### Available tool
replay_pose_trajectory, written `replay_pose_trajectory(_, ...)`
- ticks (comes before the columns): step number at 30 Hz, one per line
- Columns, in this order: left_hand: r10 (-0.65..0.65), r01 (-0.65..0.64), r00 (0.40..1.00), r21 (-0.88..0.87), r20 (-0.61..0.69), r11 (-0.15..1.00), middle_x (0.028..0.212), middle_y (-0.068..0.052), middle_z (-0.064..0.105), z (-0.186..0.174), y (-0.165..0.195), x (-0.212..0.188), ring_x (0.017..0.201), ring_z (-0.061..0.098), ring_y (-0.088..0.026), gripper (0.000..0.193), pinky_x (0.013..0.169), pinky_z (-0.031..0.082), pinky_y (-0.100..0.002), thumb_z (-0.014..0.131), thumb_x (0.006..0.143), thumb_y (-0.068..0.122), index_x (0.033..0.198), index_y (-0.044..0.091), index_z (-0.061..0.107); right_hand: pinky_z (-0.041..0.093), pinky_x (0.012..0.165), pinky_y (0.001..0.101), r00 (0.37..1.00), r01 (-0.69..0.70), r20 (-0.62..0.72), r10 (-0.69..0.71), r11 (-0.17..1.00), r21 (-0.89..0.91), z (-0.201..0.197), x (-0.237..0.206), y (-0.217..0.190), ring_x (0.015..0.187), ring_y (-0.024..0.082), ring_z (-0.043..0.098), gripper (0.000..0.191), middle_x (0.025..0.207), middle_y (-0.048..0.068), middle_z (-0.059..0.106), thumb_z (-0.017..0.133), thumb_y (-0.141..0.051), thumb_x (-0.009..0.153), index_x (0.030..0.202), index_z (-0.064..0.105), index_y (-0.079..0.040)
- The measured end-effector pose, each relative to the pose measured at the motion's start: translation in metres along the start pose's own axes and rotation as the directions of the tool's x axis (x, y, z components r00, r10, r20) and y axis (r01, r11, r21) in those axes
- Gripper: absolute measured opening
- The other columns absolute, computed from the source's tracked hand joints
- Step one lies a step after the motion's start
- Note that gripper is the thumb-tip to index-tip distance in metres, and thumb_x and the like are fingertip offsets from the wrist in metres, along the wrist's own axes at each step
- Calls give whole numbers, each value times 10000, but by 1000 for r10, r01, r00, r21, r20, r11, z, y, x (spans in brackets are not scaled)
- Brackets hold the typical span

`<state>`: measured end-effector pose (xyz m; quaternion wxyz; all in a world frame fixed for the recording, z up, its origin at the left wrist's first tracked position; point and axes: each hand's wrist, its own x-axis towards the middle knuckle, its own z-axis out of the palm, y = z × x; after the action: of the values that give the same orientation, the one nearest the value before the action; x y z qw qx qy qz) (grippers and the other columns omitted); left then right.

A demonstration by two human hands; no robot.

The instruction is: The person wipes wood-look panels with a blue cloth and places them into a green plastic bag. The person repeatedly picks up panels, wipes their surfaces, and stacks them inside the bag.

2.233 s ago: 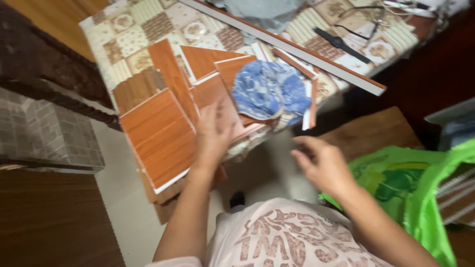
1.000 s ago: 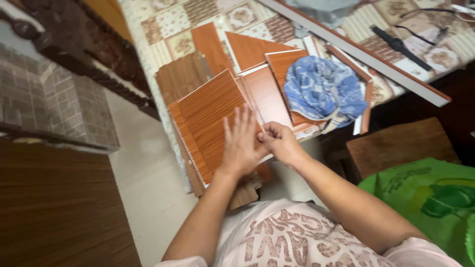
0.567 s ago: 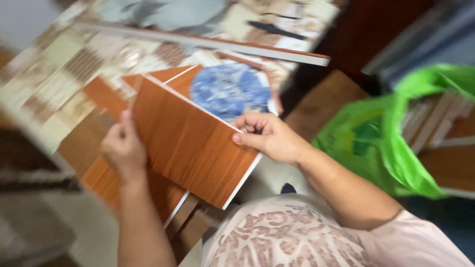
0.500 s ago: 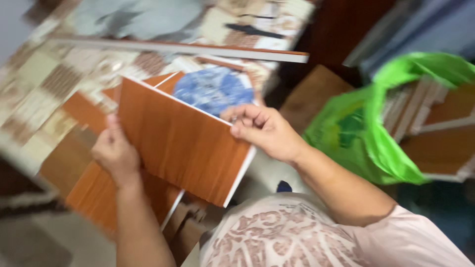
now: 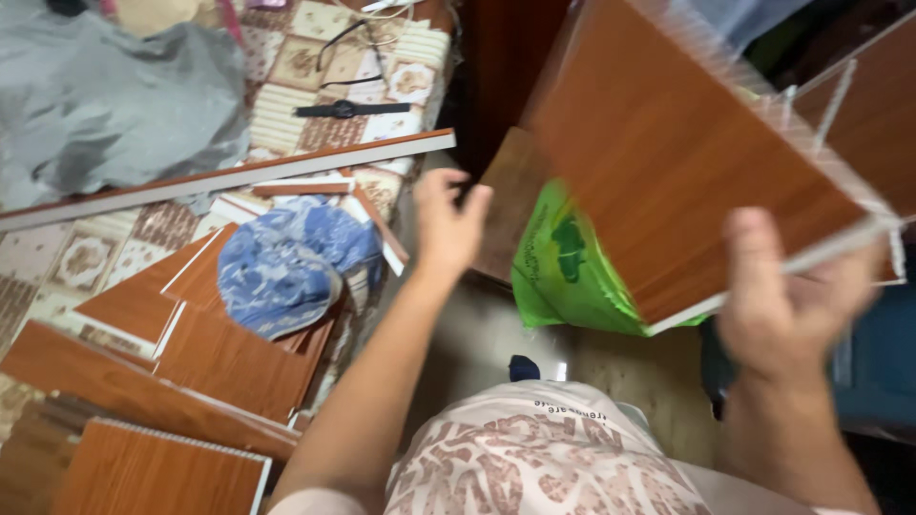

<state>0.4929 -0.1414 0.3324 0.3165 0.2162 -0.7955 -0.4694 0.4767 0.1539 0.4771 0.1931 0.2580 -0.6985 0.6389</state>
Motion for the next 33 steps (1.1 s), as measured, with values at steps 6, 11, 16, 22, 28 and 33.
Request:
replay_pose_trajectory(6,72,-90,971,69,228,994,1350,-204,506,128,40,-13,1262,509,-405,639,1044,450,-484,842,822,265,1315,63,490,470,1100,276,999,30,-35,-36,987,-155,-43,16,31,1230,162,570,324,1372,141,545,568,56,1198,1465,385,59)
replay_pose_trajectory(11,-191,147,952,189,238,971,1399,-274,483,185,24,6,1224,526,-456,990,966,448,-487,902,665,336,1441,23,372,533,956,267,988,-156,-37,152,979,-133,-36,9,61,1096,145,634,293,1249,142,639,599,9,1158,1383,428,85)
replay_pose_trajectory(16,-241,188,900,177,363,966,967,-220,751,173,-3,17,932,736,-377,390,853,567,-448,690,839,197,1205,66,652,548,953,312,981,-196,-45,191,951,-239,-16,4,73,1102,190,674,367,1235,188,687,587,-7,1092,1419,450,89)
replay_pose_trajectory(22,-106,78,915,87,388,993,893,-249,718,153,7,17,879,710,-424,369,799,550,-488,657,856,144,1205,36,604,549,914,391,947,-310,-59,316,849,-427,4,26,85,1063,292,720,369,1158,239,714,633,-71,1028,1345,512,74)
replay_pose_trajectory(28,-76,83,904,1,421,997,927,-258,719,154,7,21,898,702,-437,416,806,543,-493,654,857,146,1244,20,570,546,844,422,861,-464,-56,506,734,-495,42,59,118,949,340,726,328,1034,228,725,668,-159,953,1212,613,35)
replay_pose_trajectory(33,-99,138,887,-53,451,989,909,-230,720,154,-6,25,847,715,-406,432,788,547,-477,645,856,149,1258,21,553,538,845,476,774,-512,-58,630,569,-643,70,73,179,942,419,708,317,977,282,710,680,-230,952,1094,655,52)
